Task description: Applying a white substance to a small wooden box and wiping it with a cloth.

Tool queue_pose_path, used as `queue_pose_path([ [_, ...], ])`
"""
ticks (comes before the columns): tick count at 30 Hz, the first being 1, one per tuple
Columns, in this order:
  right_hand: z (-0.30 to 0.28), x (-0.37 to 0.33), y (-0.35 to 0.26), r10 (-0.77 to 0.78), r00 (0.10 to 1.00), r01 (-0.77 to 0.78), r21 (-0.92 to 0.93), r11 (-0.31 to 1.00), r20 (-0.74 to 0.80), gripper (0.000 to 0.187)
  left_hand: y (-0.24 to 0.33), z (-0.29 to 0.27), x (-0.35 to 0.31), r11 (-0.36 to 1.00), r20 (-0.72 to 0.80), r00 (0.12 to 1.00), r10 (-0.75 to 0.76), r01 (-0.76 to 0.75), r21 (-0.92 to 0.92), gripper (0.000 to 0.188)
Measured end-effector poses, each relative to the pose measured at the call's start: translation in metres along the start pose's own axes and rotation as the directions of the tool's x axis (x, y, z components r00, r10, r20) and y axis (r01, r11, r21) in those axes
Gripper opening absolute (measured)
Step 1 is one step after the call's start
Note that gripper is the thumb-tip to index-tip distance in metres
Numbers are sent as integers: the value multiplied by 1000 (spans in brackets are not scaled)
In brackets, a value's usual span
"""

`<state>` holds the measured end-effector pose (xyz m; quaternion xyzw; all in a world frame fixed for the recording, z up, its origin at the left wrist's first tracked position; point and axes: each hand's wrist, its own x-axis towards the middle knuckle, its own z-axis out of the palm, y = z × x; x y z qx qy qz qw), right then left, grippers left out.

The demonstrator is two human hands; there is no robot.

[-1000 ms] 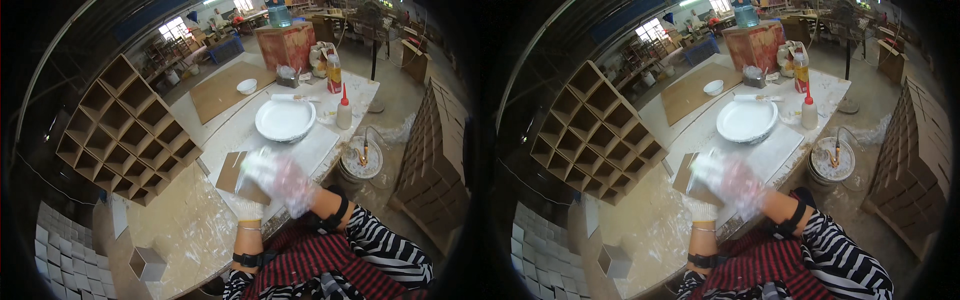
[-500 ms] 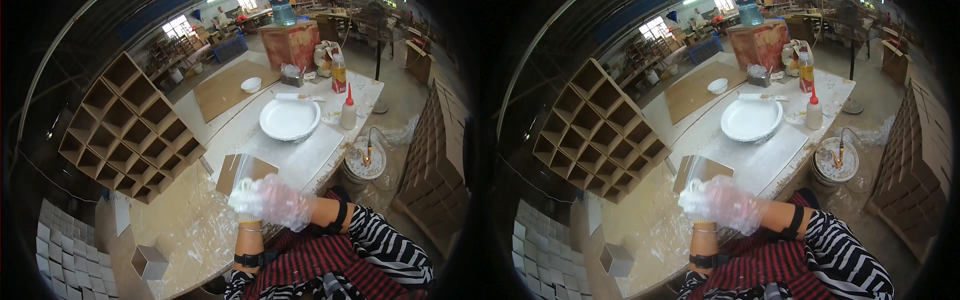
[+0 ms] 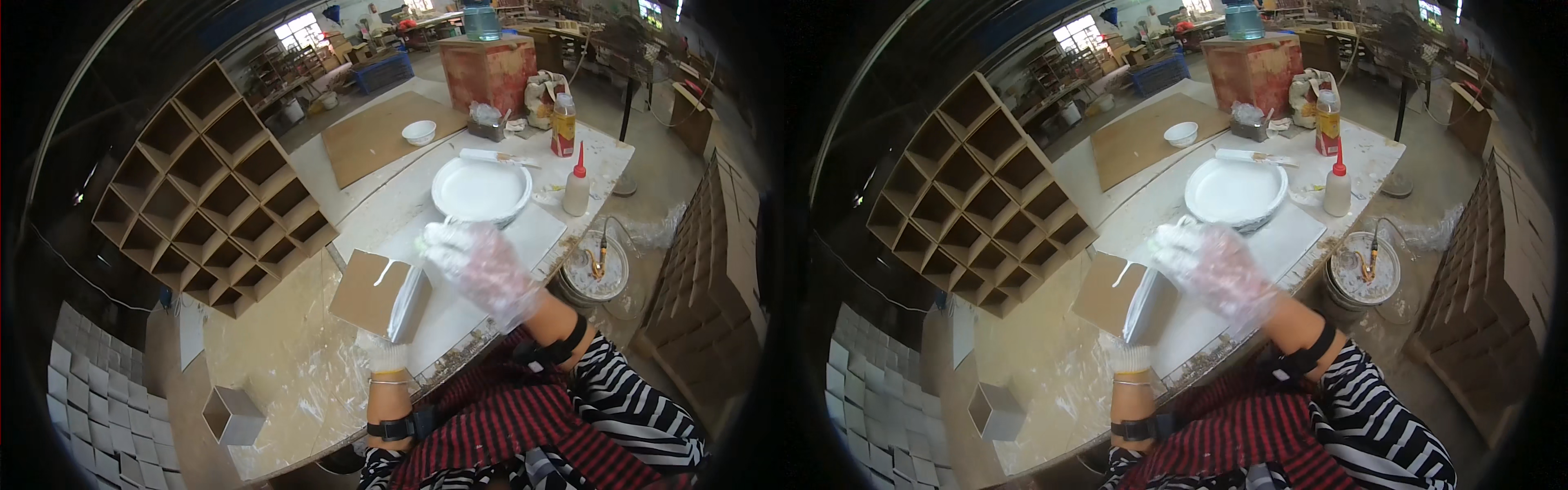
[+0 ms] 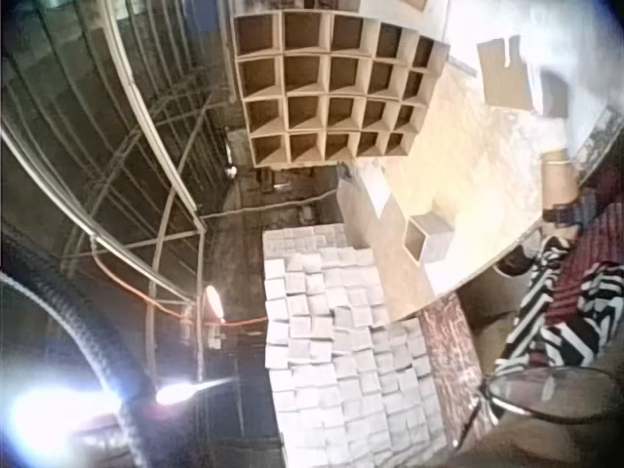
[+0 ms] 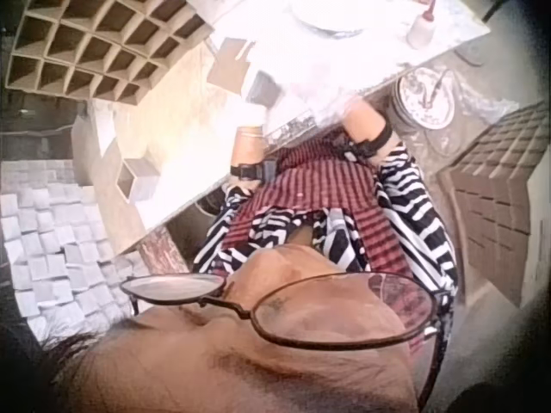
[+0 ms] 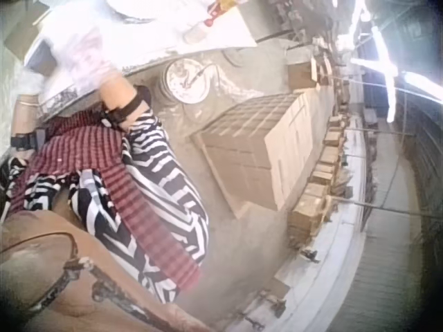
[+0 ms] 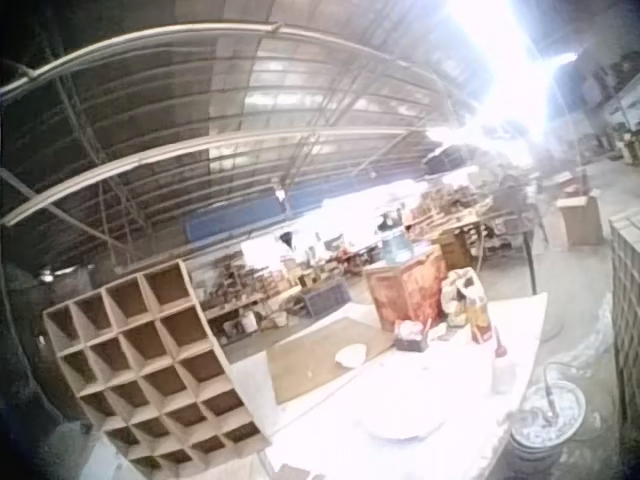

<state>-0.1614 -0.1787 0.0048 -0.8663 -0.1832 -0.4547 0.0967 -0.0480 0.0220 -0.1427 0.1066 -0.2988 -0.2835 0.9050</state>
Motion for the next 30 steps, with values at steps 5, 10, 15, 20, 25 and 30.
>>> queue_pose_path([
  [5,-13,21,-8,-52,985,35,99,994,167,32,7,0,1,910,-295,950,98,34,413,51],
  [10,32,-27,-30,-183,970,128,307,943,158,28,-4,50,17,994,-259,966,21,7,106,44],
  [15,-12,22,0,-328,926,307,135,942,184,33,4,47,6,984,-120,988,-97,78,-159,40],
  [20,-5,18,-6,-292,846,169,296,940,446,25,28,-61,-1,753,-238,939,-247,31,-657,35],
  [25,-12,20,1,-224,819,59,311,949,528,27,3,22,10,773,78,960,-269,263,-577,48],
  [30,13,34,19,-287,884,324,-41,945,369,26,0,33,-5,862,-471,882,-5,243,445,56],
])
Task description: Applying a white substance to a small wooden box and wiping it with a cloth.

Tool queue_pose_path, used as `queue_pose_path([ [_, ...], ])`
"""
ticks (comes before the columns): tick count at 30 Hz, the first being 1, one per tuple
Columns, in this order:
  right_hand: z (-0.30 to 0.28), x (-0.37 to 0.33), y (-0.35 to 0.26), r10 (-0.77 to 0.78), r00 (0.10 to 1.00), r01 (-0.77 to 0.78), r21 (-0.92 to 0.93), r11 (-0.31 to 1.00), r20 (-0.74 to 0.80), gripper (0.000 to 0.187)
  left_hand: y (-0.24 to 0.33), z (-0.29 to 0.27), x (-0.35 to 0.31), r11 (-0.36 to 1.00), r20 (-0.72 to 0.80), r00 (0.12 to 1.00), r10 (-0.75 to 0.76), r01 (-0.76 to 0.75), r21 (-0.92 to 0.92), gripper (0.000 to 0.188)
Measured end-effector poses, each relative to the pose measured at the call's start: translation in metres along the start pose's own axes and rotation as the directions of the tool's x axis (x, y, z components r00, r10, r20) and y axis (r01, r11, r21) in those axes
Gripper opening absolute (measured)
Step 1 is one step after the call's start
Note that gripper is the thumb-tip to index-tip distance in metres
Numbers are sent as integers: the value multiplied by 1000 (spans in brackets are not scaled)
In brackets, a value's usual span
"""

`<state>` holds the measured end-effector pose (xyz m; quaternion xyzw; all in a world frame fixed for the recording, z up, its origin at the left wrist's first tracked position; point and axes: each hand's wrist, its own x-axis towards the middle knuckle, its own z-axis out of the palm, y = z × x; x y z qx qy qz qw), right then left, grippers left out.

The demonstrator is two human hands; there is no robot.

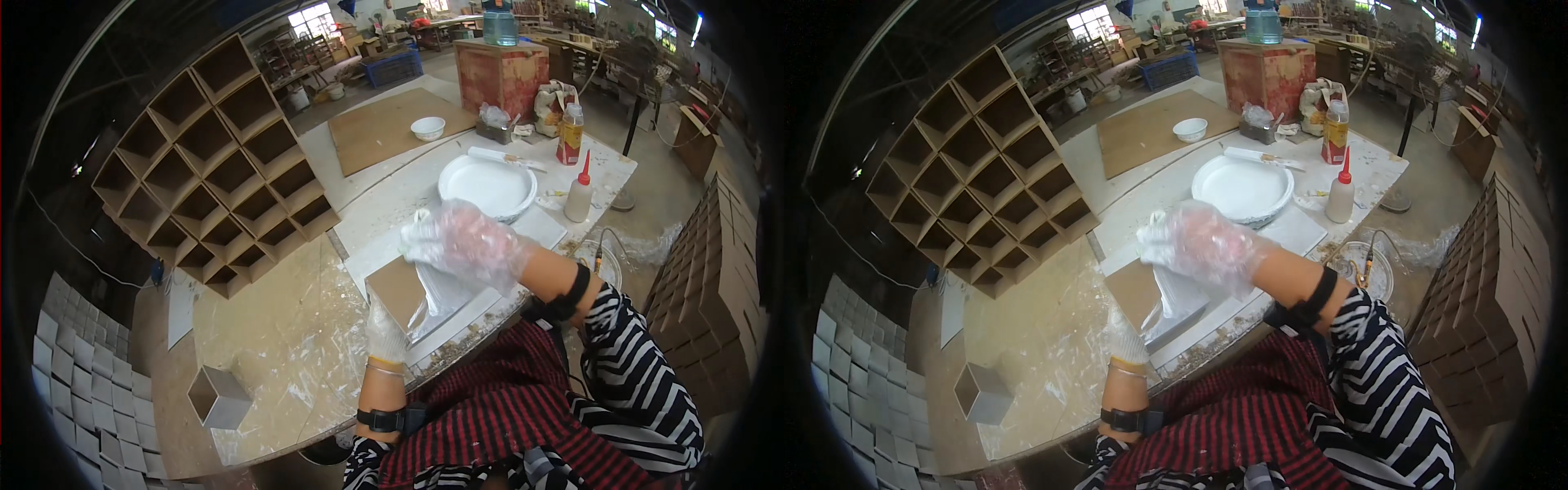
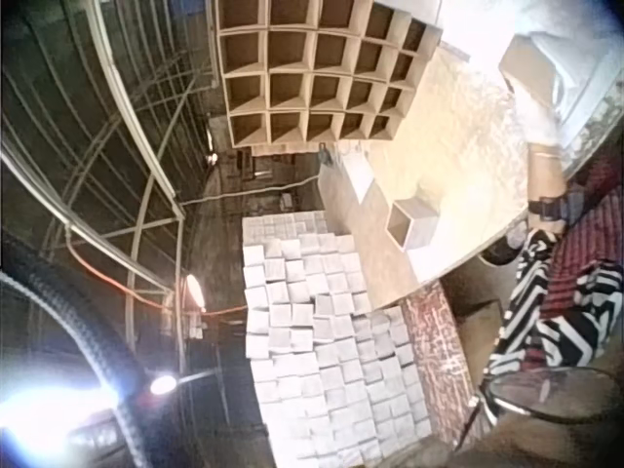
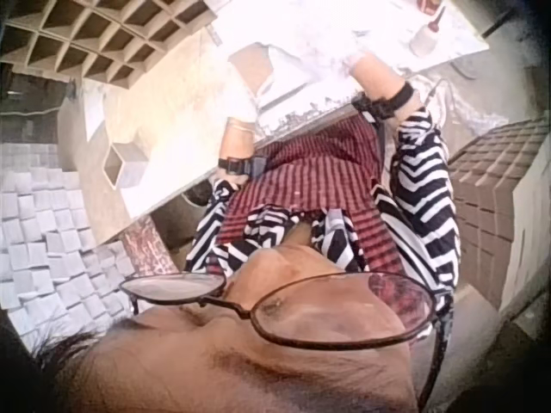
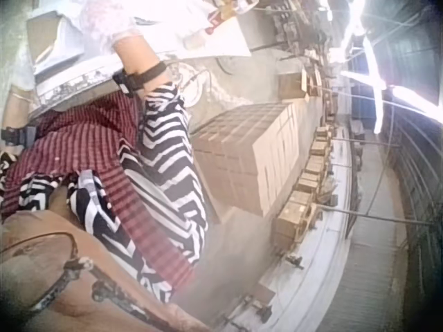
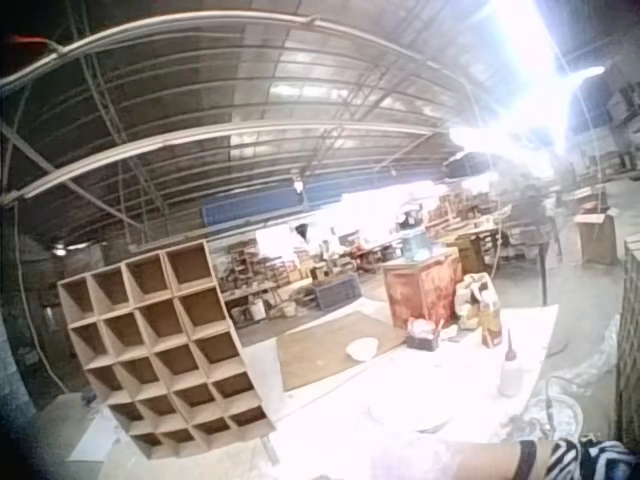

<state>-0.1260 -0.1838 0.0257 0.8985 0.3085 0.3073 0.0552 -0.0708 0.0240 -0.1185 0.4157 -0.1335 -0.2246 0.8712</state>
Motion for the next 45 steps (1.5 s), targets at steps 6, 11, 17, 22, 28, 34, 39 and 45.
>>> queue_pose_path([
  [6,-21,-16,-38,-60,912,-171,511,842,405,27,-9,-22,30,709,536,844,14,370,-600,55],
  [11,-1,25,5,-76,996,72,100,992,39,28,1,0,8,918,168,974,-154,204,-339,55],
  [17,23,-22,-47,-16,958,-287,958,-3,286,31,15,9,11,929,192,963,-190,240,-283,54],
  [22,-23,40,-21,-242,969,223,252,942,46,29,17,8,-11,986,-38,985,-167,166,-31,54],
  [28,-7,24,-40,-140,985,52,604,795,100,30,22,8,-4,969,-5,978,-210,207,-137,53],
  [34,-5,44,-16,-212,977,189,390,901,17,29,12,-2,-14,950,-31,978,-206,207,235,53],
  [39,4,42,-4,-125,988,115,107,988,93,29,24,28,-15,930,-237,902,-360,367,-19,53],
  [45,11,32,-22,-83,985,139,399,907,-155,28,11,-17,-13,917,-6,996,-87,83,390,39],
])
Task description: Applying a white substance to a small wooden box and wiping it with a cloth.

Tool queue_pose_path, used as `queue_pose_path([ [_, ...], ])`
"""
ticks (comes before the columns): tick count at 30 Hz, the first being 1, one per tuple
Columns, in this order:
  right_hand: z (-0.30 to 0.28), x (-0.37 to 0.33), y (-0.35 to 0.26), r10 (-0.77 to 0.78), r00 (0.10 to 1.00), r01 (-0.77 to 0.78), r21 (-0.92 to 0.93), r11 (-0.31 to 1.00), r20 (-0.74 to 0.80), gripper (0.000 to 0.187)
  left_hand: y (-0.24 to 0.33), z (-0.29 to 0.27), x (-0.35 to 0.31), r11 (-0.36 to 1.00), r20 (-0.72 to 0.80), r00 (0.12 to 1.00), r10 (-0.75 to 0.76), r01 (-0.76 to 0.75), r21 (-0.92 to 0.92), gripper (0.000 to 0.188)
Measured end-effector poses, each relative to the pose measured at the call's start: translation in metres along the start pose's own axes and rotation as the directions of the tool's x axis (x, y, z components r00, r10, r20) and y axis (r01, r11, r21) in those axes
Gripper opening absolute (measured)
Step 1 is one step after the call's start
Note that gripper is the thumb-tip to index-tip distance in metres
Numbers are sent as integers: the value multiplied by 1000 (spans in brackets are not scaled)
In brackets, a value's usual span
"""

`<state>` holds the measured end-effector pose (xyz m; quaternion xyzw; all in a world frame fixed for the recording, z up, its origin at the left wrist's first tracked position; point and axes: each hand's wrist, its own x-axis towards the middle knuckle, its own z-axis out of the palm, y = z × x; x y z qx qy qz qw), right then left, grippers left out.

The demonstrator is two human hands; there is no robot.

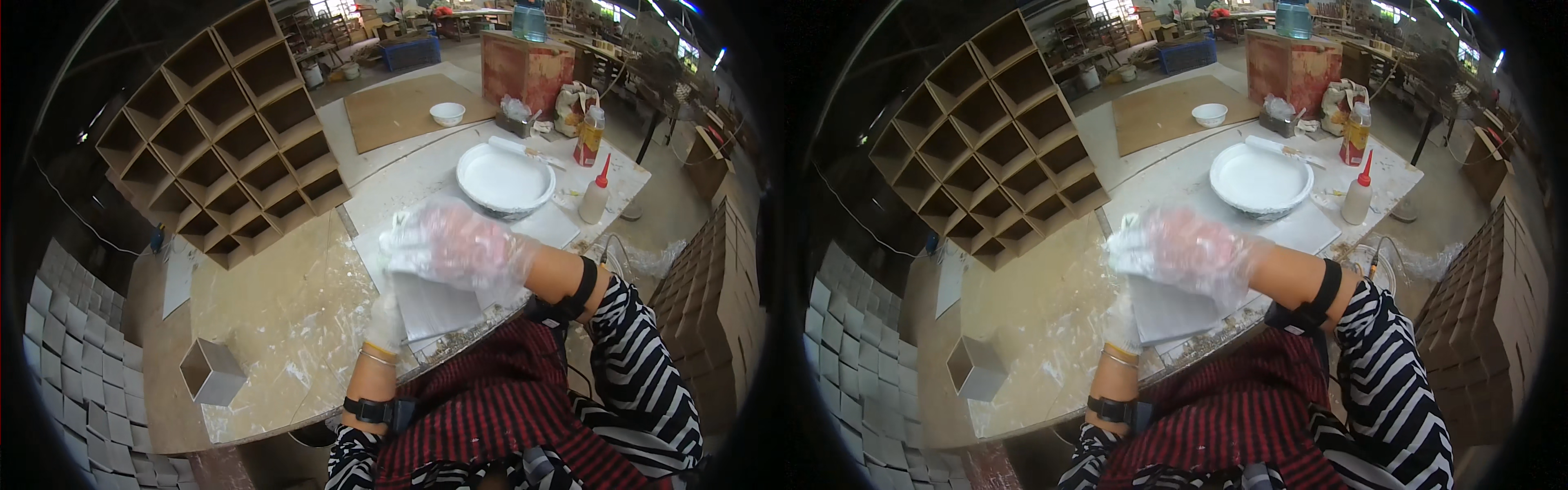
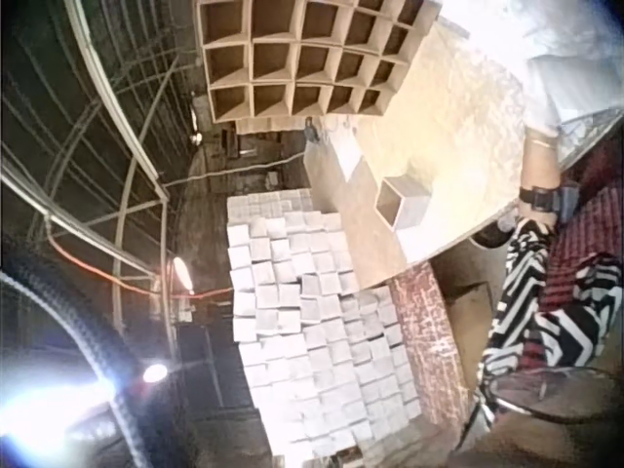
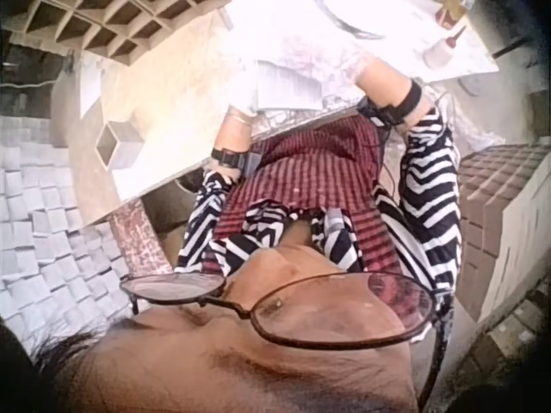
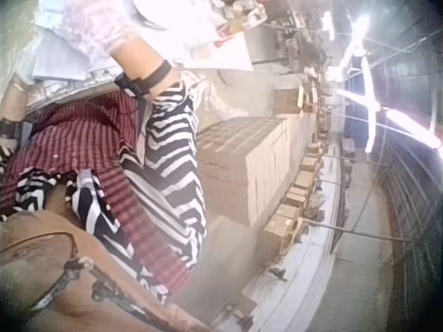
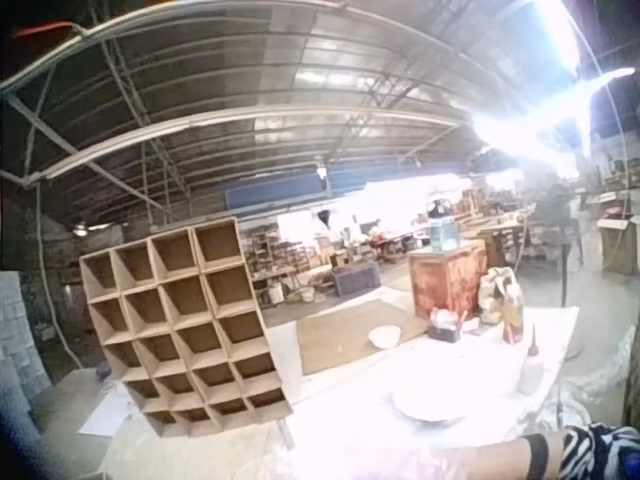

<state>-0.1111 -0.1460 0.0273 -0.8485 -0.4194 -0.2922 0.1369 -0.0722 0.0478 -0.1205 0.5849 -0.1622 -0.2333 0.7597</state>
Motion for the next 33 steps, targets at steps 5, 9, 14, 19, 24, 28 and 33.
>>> queue_pose_path([
  [5,-26,7,-4,40,999,-36,-274,961,7,27,28,16,18,776,-121,988,-94,-4,-631,44],
  [9,-18,-11,-17,9,997,-32,-324,946,-73,25,41,23,24,700,29,999,-21,35,-713,57],
  [14,-19,3,-60,187,770,-45,-241,970,609,36,34,22,24,578,228,969,-95,241,-780,79],
  [19,-19,17,-28,178,984,-179,-276,944,-26,23,20,8,40,640,182,982,-53,173,-748,83],
  [24,-29,15,-47,6,999,4,-289,957,33,22,-29,-33,53,583,359,913,193,188,-790,82],
  [28,-26,-6,-35,-1,906,121,-257,959,422,26,35,21,14,729,144,989,23,82,-680,50],
  [33,-45,-2,-16,-37,993,78,-407,910,108,36,41,7,0,601,206,978,36,143,-786,60],
])
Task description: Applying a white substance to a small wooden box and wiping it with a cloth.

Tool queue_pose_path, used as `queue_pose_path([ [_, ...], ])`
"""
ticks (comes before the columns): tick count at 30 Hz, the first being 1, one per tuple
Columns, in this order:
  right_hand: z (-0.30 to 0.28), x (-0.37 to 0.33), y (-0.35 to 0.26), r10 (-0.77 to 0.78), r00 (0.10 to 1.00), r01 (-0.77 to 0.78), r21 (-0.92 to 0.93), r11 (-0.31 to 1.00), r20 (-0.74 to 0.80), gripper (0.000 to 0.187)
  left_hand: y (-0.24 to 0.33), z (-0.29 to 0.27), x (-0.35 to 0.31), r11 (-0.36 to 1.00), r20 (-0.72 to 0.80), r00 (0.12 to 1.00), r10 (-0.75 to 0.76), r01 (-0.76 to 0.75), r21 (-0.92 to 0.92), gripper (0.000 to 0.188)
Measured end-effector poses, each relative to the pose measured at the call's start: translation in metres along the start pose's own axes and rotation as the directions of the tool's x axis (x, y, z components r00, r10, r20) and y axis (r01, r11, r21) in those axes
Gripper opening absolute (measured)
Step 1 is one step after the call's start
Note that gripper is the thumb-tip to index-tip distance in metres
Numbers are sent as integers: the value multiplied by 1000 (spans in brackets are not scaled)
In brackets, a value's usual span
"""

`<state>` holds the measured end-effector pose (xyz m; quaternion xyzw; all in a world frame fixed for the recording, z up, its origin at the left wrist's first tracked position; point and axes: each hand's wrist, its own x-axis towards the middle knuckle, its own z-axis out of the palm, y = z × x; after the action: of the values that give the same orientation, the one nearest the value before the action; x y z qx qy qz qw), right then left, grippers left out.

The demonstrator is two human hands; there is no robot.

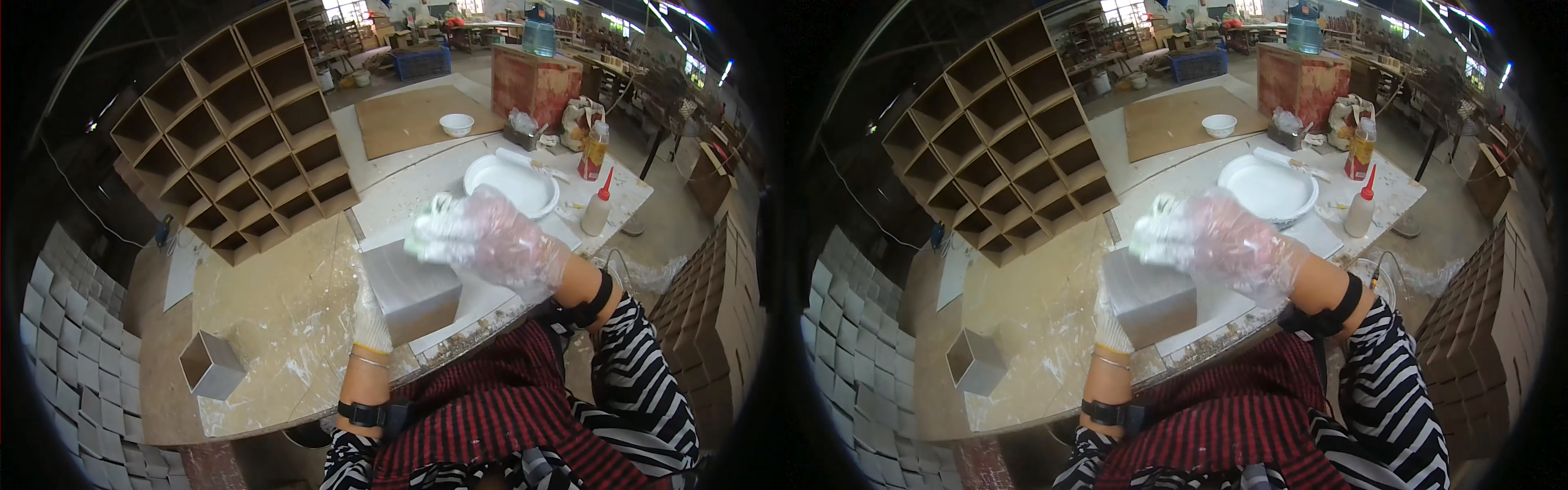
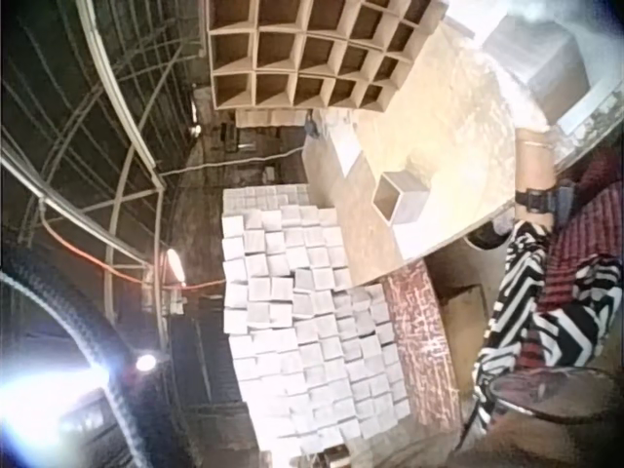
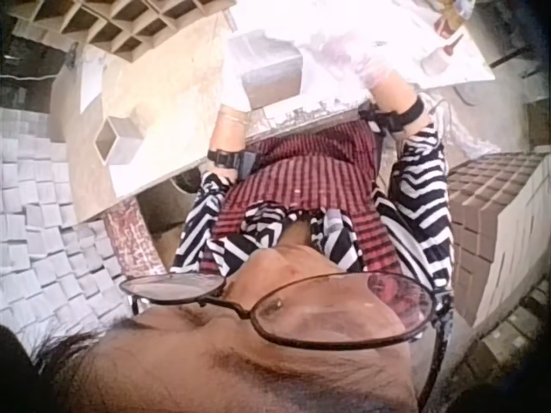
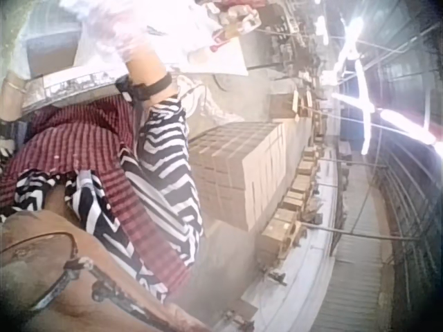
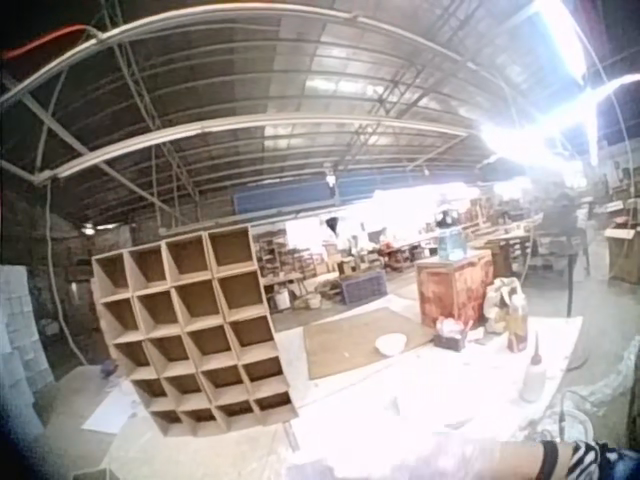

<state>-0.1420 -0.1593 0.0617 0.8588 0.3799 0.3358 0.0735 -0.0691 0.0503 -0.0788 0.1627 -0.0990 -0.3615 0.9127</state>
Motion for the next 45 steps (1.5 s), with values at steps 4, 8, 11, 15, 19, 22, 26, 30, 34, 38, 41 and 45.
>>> queue_pose_path([
  [4,2,1,-12,-210,977,211,293,932,-37,33,-4,-13,12,982,-94,995,-40,57,182,59],
  [8,8,0,9,-121,991,113,128,985,53,31,-20,2,-7,900,-252,956,149,-26,435,55],
  [11,36,8,13,-34,998,44,173,984,-61,30,-14,-3,-20,917,-341,924,174,-26,399,51],
  [15,15,-12,-33,-46,965,-88,483,871,260,32,-14,-21,-12,920,-60,993,101,-70,385,49],
  [19,-6,26,-27,-198,938,74,395,916,285,32,-5,-52,-15,419,186,978,89,-207,884,52],
  [22,18,23,5,-39,989,8,218,976,140,33,-31,5,-25,713,-337,909,246,65,698,51],
  [26,35,12,23,23,990,-42,139,989,137,33,-15,-6,-25,864,-367,909,196,17,504,50],
  [30,11,-2,-14,-156,985,136,232,963,70,33,-11,-53,-5,119,214,916,338,-267,956,48],
  [34,29,-11,13,28,963,-67,135,989,268,29,-17,-40,-16,995,343,939,-35,0,100,46],
  [38,40,-5,37,224,967,-241,161,957,121,27,-11,-53,-23,978,-115,987,112,-89,190,43],
  [41,60,-37,47,345,939,-343,114,932,7,28,-10,-35,-15,986,-74,992,100,-89,139,42],
  [45,54,-39,23,642,761,-556,599,577,87,28,-15,-22,-15,981,-107,984,142,-126,148,40],
])
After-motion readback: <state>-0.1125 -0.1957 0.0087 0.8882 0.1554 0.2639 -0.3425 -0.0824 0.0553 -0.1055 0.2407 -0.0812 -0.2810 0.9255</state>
